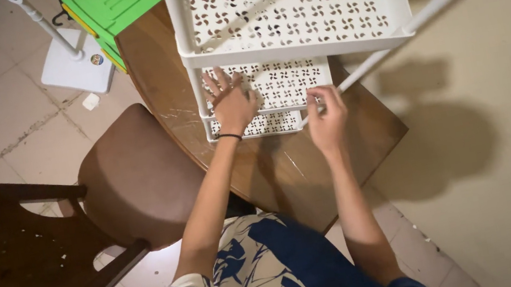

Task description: The person assembles a white plastic three-tier storage shelf by inserting vertical poles into the basket trays and securing them with small white plastic caps. The person works on a wooden table, attaching each pole and then snapping on the caps to lock the structure in place.

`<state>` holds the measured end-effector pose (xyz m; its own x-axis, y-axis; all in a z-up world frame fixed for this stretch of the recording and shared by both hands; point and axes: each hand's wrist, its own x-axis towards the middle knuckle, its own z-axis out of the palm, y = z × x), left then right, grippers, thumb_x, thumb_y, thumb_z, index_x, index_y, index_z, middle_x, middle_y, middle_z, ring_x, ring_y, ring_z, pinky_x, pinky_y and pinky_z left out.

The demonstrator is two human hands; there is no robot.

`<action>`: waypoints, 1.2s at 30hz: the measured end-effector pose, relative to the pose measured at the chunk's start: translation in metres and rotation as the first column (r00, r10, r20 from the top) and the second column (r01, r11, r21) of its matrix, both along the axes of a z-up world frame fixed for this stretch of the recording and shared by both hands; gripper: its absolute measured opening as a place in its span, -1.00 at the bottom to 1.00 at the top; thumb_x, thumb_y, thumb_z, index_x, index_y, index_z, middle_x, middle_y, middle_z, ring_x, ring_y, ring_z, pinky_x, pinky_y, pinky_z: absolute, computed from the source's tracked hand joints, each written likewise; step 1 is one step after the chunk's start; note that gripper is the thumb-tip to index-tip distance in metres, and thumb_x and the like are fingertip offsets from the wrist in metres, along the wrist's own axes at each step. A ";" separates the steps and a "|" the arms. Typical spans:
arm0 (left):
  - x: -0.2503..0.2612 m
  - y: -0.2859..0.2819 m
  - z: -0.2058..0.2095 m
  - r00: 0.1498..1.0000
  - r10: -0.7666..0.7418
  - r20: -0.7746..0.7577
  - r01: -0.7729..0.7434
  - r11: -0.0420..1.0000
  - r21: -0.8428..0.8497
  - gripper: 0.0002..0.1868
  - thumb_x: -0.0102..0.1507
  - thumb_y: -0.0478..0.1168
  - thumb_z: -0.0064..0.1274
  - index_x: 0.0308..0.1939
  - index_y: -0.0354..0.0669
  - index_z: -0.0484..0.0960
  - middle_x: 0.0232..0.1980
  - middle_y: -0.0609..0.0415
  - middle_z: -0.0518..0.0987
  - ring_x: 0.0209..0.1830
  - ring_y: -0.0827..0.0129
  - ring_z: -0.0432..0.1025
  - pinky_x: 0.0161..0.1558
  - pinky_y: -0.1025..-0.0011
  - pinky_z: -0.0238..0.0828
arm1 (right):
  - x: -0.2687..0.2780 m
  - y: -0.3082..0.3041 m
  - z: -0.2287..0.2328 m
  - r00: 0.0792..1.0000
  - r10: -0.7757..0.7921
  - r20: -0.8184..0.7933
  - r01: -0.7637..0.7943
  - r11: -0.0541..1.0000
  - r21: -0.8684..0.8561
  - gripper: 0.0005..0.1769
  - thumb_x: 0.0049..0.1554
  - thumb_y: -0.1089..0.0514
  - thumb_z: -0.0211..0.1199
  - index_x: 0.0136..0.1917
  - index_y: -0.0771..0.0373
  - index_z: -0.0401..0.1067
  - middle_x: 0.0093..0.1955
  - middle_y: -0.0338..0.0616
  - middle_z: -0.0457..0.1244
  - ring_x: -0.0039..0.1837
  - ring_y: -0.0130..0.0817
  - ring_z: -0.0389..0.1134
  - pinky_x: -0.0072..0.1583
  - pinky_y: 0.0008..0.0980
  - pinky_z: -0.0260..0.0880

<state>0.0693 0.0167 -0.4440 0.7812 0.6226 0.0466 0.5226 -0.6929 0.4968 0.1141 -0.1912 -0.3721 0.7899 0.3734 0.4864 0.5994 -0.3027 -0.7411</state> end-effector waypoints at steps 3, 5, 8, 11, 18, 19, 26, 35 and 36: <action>-0.001 0.003 -0.001 0.999 -0.042 0.031 0.040 0.997 0.060 -0.40 0.22 0.04 0.00 0.27 -0.20 0.51 0.50 -0.39 0.14 0.54 -0.47 -0.17 0.46 -0.27 -0.29 | 0.023 0.030 -0.017 0.998 0.033 0.058 -0.030 0.998 -0.061 -0.90 0.24 0.32 0.22 0.05 0.34 0.46 0.08 0.06 0.34 0.14 0.02 0.40 0.16 -0.14 0.41; -0.003 0.004 -0.006 0.989 -0.092 0.113 0.084 0.994 0.077 -0.47 0.25 -0.02 0.01 0.23 -0.25 0.54 0.49 -0.35 0.23 0.53 -0.34 -0.02 0.48 -0.14 -0.13 | 0.048 0.049 -0.030 0.991 0.047 0.124 -0.028 0.988 -0.152 -0.83 0.22 0.33 0.22 0.10 0.39 0.46 0.12 0.18 0.33 0.16 0.17 0.37 0.19 -0.02 0.37; -0.006 0.004 -0.015 0.970 -0.130 0.204 0.128 0.991 0.024 -0.59 0.29 -0.10 0.00 0.13 -0.27 0.59 0.45 -0.23 0.38 0.51 -0.12 0.18 0.47 0.09 0.09 | 0.086 0.070 -0.050 0.990 0.071 0.121 -0.024 0.937 -0.349 -0.71 0.19 0.33 0.18 0.18 0.47 0.45 0.12 0.37 0.30 0.14 0.32 0.32 0.17 0.08 0.32; -0.006 0.002 -0.019 0.964 -0.128 0.233 0.129 0.992 0.011 -0.67 0.28 -0.16 0.03 0.05 -0.25 0.61 0.39 -0.13 0.47 0.47 -0.01 0.26 0.44 0.18 0.16 | 0.114 0.088 -0.068 0.987 0.115 0.110 -0.046 0.865 -0.500 -0.74 0.18 0.39 0.12 0.13 0.48 0.45 0.08 0.40 0.32 0.14 0.31 0.34 0.22 0.07 0.33; -0.006 0.003 -0.012 0.967 -0.171 0.191 0.153 0.982 0.108 -0.59 0.24 -0.13 0.03 0.13 -0.21 0.61 0.45 -0.21 0.36 0.53 -0.05 0.16 0.47 0.03 0.00 | 0.117 0.102 -0.090 0.945 0.135 0.299 0.104 0.740 -0.665 -0.61 -0.02 0.46 0.08 0.10 0.51 0.47 0.10 0.38 0.32 0.19 0.23 0.33 0.24 0.06 0.32; -0.006 0.002 -0.010 0.971 -0.171 0.166 0.155 0.982 0.105 -0.58 0.24 -0.11 0.01 0.13 -0.19 0.61 0.47 -0.23 0.33 0.54 -0.07 0.14 0.48 0.02 -0.02 | 0.114 0.103 -0.089 0.922 0.130 0.365 0.154 0.741 -0.653 -0.59 -0.05 0.45 0.08 0.10 0.50 0.47 0.10 0.37 0.32 0.19 0.22 0.32 0.23 0.07 0.30; -0.007 0.004 -0.006 0.979 -0.199 0.047 0.195 0.977 0.087 -0.47 0.25 0.07 -0.08 0.21 -0.10 0.58 0.56 -0.20 0.18 0.57 -0.14 0.00 0.50 0.00 -0.13 | 0.110 0.094 -0.079 0.927 0.224 0.300 -0.014 0.821 -0.571 -0.67 0.08 0.39 0.15 0.11 0.29 0.53 0.13 0.19 0.34 0.19 0.14 0.34 0.19 0.06 0.32; -0.024 0.005 -0.001 0.869 -0.301 0.392 0.300 0.952 0.066 -0.68 0.23 -0.12 0.04 0.03 -0.07 0.62 0.41 0.01 0.42 0.51 0.08 0.18 0.48 0.12 0.05 | 0.083 0.059 -0.053 0.983 0.182 0.035 -0.172 0.966 -0.190 -0.75 0.15 0.42 0.24 0.10 0.30 0.54 0.06 0.12 0.35 0.03 -0.04 0.44 0.05 -0.22 0.46; -0.027 0.005 0.001 0.849 -0.302 0.433 0.310 0.949 0.054 -0.71 0.21 -0.15 0.06 -0.01 -0.07 0.63 0.38 0.03 0.45 0.50 0.10 0.20 0.48 0.14 0.07 | 0.076 0.053 -0.051 0.990 0.142 -0.011 -0.142 0.971 -0.190 -0.77 0.17 0.40 0.29 0.11 0.30 0.55 0.04 0.10 0.35 -0.02 -0.11 0.46 0.01 -0.25 0.46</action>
<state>0.0426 0.0213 -0.4430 0.8366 0.3587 0.4140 0.0165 -0.7719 0.6355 0.1905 -0.1377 -0.4231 0.7208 0.5675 0.3980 0.6486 -0.3496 -0.6761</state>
